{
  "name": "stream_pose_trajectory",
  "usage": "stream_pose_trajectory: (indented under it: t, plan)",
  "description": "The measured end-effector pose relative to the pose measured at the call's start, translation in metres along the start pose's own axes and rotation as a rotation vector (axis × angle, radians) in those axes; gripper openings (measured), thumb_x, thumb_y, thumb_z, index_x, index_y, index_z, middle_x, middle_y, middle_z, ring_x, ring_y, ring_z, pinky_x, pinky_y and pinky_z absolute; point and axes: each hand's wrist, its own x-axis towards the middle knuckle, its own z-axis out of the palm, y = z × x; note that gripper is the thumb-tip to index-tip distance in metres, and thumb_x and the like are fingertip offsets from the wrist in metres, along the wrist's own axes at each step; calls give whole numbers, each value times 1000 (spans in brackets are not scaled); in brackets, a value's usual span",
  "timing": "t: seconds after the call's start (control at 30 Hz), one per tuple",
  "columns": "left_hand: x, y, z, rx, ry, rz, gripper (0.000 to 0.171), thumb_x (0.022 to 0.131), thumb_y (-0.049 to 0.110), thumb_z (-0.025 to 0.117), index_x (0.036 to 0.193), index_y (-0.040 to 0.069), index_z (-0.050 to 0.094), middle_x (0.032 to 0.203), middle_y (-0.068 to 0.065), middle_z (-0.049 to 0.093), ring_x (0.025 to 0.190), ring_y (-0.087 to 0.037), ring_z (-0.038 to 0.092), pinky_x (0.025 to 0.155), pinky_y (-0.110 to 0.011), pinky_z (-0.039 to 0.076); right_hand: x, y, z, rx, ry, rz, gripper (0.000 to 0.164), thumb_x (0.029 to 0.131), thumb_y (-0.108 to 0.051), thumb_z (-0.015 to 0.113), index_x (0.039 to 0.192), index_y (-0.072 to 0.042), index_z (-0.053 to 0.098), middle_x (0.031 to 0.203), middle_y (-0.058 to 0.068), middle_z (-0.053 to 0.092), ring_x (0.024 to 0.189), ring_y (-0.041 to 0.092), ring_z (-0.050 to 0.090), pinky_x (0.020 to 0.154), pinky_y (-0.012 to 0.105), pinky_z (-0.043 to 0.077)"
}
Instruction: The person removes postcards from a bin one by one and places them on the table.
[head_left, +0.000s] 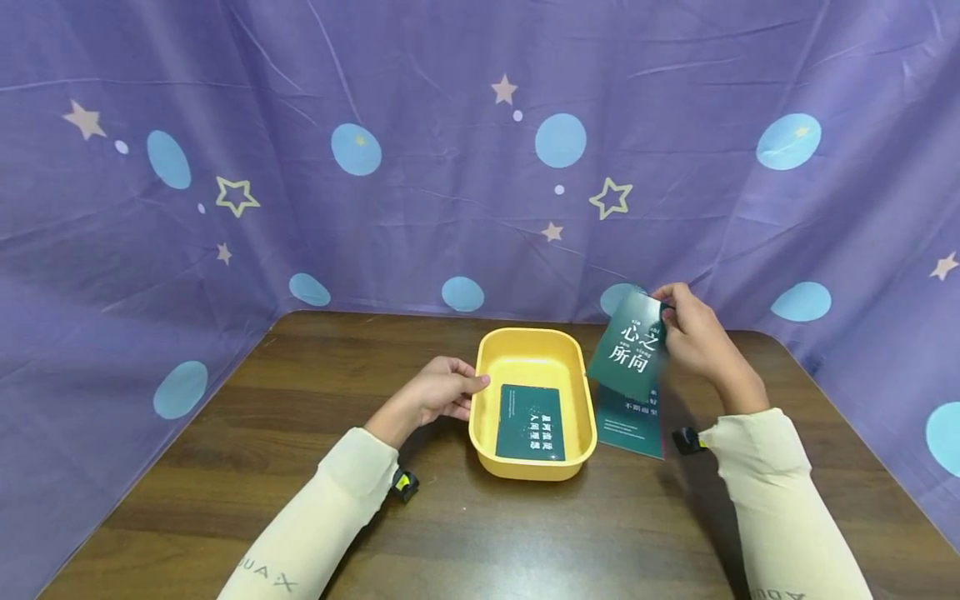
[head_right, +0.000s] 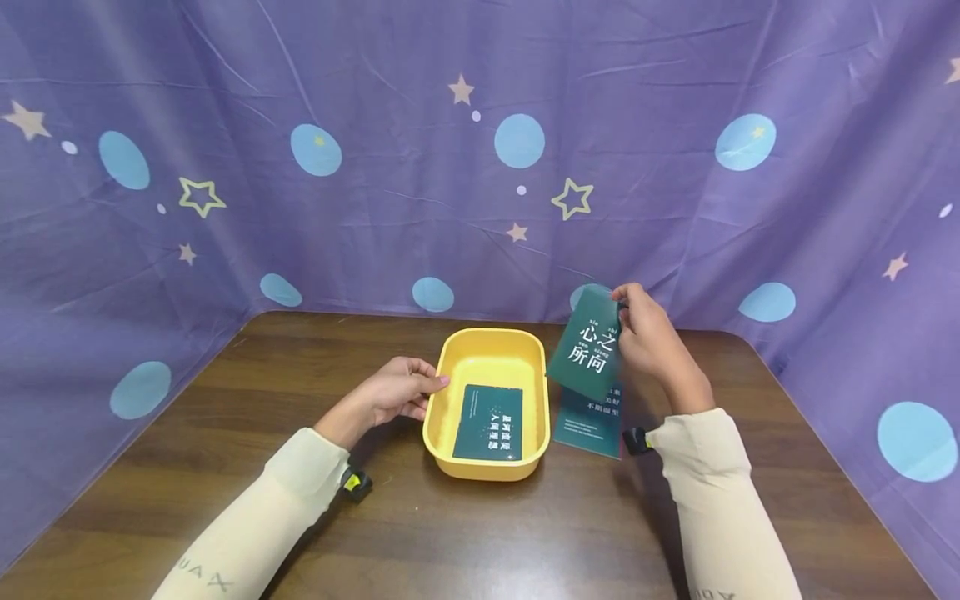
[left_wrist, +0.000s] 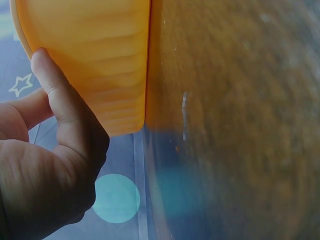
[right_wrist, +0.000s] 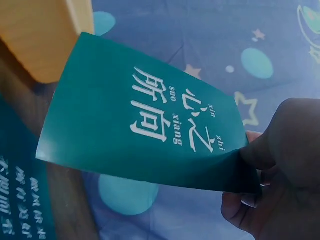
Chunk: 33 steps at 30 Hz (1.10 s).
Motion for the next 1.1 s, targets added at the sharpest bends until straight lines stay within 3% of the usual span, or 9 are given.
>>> stream_pose_trajectory:
  t: [0.17,0.7,1.1]
  plan:
    - [2,0,0,1,11,-4,29,93,15,68,109,-2,50,81,-13,61,56,-16,60,52,-29,59,-2,11,5,31,-70,36,38,85,16,33,120,6,43,111,29,53,101,37,49,84,51,43]
    - [2,-1,0,2,11,-10,28,94,14,66,109,-2,49,81,-14,60,56,-17,60,51,-28,59,-10,34,5,103,-173,215,25,102,0,26,123,3,40,108,25,52,93,35,51,78,42,43]
    - [1,0,0,-10,13,-19,27,94,14,67,108,-1,49,82,-14,60,55,-17,60,51,-28,59,-11,45,29,63,-306,187,26,91,8,34,114,3,45,112,23,53,101,34,49,82,42,43]
